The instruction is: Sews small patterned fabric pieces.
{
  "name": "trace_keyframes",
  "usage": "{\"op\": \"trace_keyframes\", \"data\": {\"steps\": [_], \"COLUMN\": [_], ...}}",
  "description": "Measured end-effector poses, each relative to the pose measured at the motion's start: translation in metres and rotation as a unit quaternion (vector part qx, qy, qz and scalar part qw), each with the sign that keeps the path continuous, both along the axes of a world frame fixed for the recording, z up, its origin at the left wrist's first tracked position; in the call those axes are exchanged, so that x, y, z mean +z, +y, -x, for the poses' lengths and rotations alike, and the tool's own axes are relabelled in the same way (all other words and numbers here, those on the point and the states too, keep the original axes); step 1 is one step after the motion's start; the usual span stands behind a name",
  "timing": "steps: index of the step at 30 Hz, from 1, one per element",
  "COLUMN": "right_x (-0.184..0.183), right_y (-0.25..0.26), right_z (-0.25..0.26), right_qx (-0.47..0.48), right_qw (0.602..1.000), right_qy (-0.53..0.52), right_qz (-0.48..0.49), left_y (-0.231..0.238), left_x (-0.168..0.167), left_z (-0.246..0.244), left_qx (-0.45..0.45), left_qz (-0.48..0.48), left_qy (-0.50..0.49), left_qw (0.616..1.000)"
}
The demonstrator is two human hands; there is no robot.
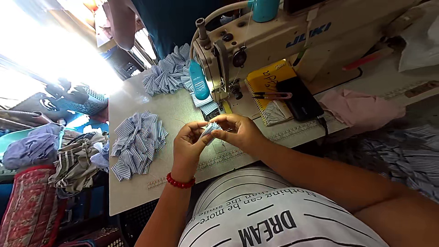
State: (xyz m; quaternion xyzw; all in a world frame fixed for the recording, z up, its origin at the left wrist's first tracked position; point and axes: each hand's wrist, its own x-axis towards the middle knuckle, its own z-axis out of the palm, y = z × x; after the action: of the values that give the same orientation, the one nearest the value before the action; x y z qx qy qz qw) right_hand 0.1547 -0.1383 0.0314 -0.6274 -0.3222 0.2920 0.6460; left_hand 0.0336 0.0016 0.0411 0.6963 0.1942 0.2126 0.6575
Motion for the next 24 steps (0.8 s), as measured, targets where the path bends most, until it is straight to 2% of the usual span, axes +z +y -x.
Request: {"op": "trace_keyframes", "data": {"steps": [3,6,10,13,21,24], "right_x": [-0.008,-0.010,-0.017,-0.022,-0.021,-0.025], "right_y": [-0.001,-0.003,-0.005,-0.005,-0.007,-0.004], "right_z": [0.000,-0.001,-0.001,-0.003,-0.010,-0.012], "right_qx": [-0.036,-0.068,-0.097,-0.099,-0.075,-0.099], "right_qw": [0.998,0.997,0.995,0.995,0.996,0.995], "right_qy": [-0.038,-0.013,0.007,0.008,0.050,-0.008], "right_qz": [-0.026,-0.031,-0.036,-0.032,0.012,0.029], "left_y": [-0.004,-0.011,-0.021,-0.023,-0.017,-0.015], "left_x": [-0.003,-0.009,-0.017,-0.021,-0.032,-0.034], "left_z": [-0.004,-0.007,-0.009,-0.011,-0.019,-0.021], "left_qx": [-0.013,0.015,0.016,0.044,0.056,0.052], "left_qz": [-0.036,-0.079,0.023,0.055,0.009,0.009], "left_qy": [0.008,0.038,0.041,0.014,-0.001,0.003], "left_qw": [0.999,0.996,0.999,0.997,0.998,0.999]}}
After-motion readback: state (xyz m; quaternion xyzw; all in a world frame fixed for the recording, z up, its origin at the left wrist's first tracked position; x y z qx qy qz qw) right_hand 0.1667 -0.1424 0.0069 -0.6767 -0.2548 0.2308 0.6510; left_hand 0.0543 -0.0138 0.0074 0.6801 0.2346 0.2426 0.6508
